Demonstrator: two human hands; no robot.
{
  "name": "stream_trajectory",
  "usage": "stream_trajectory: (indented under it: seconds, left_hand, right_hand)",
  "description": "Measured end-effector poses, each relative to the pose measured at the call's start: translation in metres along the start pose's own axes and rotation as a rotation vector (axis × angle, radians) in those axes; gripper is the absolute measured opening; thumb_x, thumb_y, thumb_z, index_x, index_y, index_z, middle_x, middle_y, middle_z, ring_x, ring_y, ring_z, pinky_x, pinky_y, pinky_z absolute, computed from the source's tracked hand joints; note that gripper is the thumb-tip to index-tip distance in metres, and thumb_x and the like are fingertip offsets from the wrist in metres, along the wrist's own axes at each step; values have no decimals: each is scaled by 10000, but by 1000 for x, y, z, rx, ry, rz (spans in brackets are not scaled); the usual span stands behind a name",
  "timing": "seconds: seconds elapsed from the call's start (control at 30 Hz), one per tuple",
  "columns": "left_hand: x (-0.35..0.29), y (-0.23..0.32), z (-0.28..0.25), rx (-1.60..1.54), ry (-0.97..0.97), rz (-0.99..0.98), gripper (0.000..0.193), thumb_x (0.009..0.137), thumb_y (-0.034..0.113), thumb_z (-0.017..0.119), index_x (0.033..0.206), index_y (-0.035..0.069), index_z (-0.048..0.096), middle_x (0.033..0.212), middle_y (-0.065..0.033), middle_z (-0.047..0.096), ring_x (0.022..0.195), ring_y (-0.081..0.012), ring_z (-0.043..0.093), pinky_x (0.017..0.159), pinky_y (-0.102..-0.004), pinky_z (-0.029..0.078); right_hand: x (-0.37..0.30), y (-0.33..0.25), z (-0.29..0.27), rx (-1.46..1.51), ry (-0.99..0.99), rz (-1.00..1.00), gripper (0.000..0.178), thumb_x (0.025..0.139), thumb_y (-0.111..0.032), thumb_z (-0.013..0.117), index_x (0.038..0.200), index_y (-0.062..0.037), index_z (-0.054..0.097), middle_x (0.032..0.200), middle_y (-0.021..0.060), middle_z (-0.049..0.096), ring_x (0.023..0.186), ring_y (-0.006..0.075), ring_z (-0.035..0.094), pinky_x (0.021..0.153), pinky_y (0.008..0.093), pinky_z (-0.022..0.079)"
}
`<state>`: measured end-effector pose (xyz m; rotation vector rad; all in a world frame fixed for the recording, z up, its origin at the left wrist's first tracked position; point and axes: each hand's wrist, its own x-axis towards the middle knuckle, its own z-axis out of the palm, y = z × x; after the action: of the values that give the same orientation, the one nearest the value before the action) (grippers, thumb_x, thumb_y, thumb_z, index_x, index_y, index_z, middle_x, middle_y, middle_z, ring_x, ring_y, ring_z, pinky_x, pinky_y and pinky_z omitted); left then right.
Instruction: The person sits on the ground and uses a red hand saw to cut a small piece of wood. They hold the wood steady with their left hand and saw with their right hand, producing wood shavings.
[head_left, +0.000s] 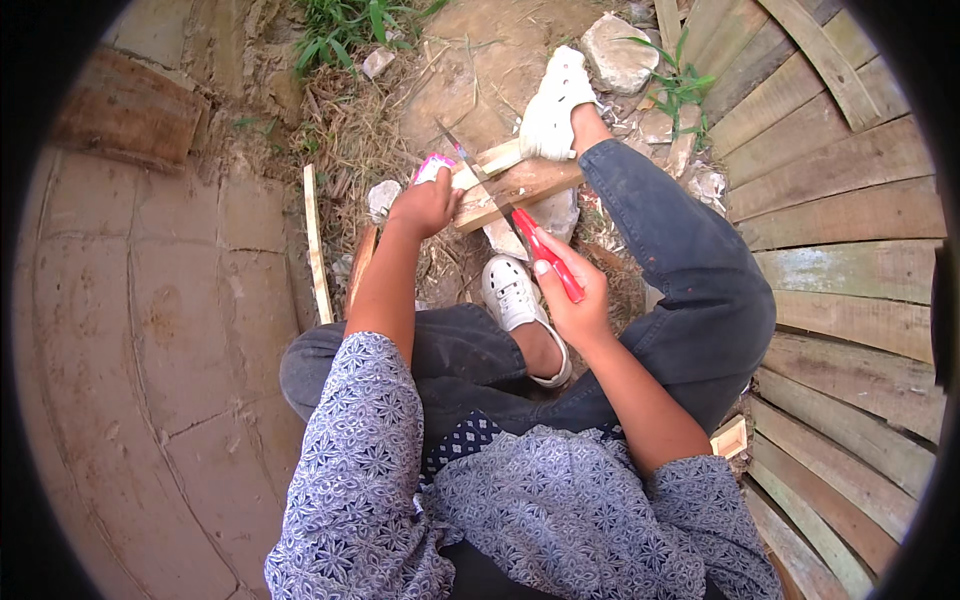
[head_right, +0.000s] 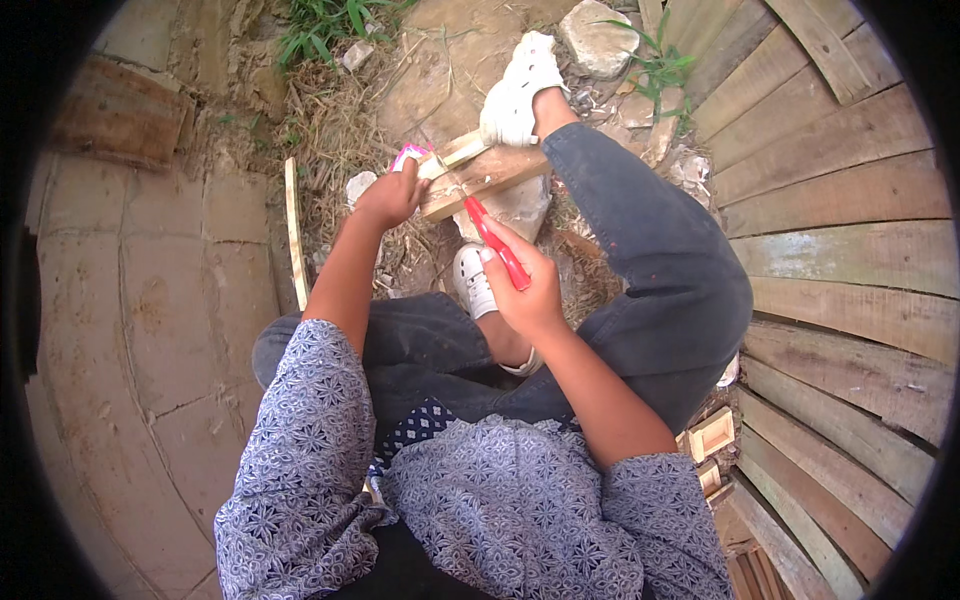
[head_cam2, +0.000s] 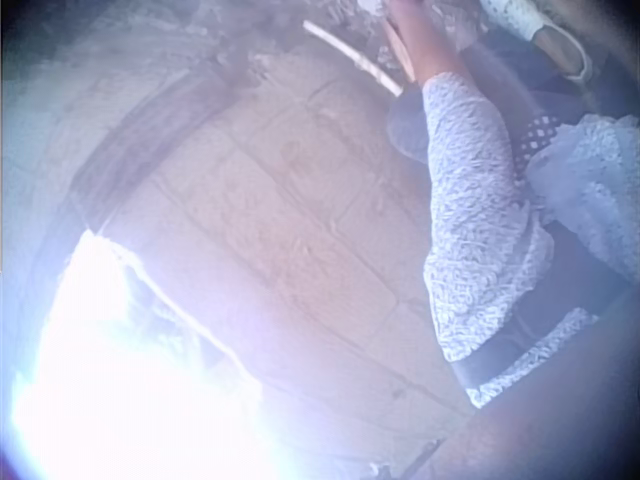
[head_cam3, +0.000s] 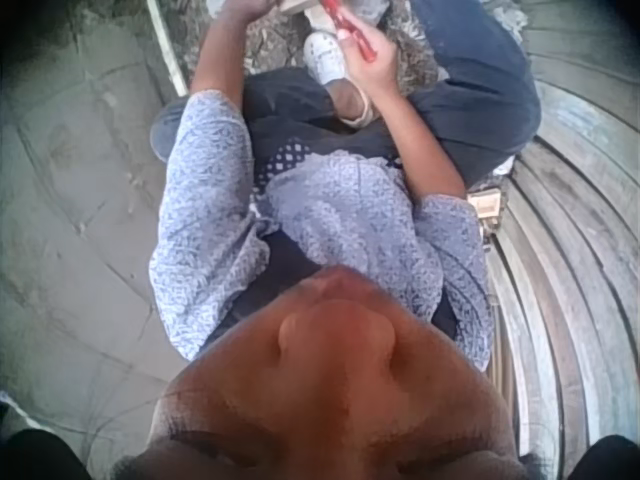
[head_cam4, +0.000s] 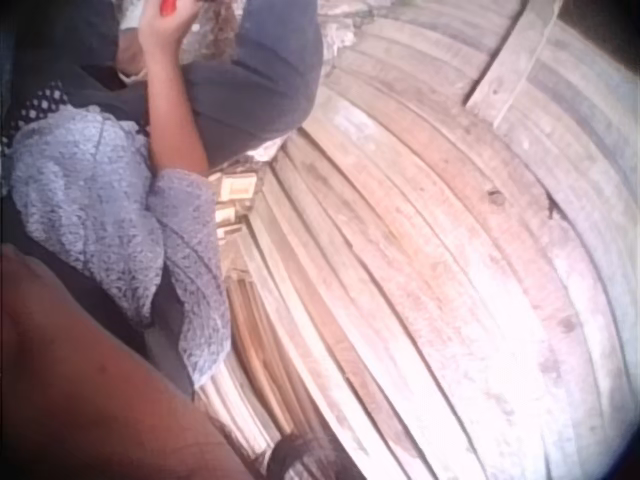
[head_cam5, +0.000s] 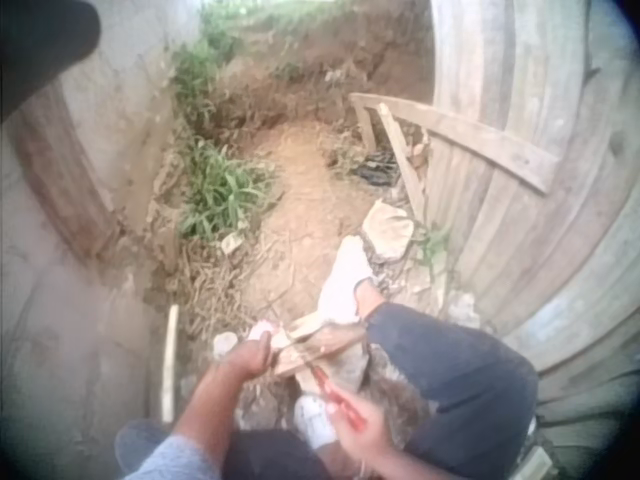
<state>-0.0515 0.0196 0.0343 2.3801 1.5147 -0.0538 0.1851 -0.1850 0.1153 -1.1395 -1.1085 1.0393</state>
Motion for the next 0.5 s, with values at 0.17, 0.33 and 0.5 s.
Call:
stream_trajectory:
  seconds: [0.17,0.33,0.5]
  left_hand:
    - [-5,37,0,135,92,-156,420,958,441,482,1103,48,466,813,-223,701,776,-415,692,696,-535,543]
    - [-6,35,9,200,159,-207,410,935,468,507,1056,76,514,787,-171,715,725,-361,711,641,-497,554]
    - [0,39,9,170,132,-210,437,931,482,507,1064,65,512,767,-181,706,718,-370,703,635,-511,548]
  right_hand:
    - [3,5,-8,-81,15,-25,412,957,-61,633,1355,37,587,1207,173,699,1062,134,646,925,276,499]
    - [12,-7,-11,-115,-3,56,441,972,-79,634,1391,35,556,1142,143,711,948,89,628,841,253,508]
    - [14,-7,-18,-146,-6,52,406,975,-86,632,1358,40,585,1077,125,720,907,93,629,809,249,508]
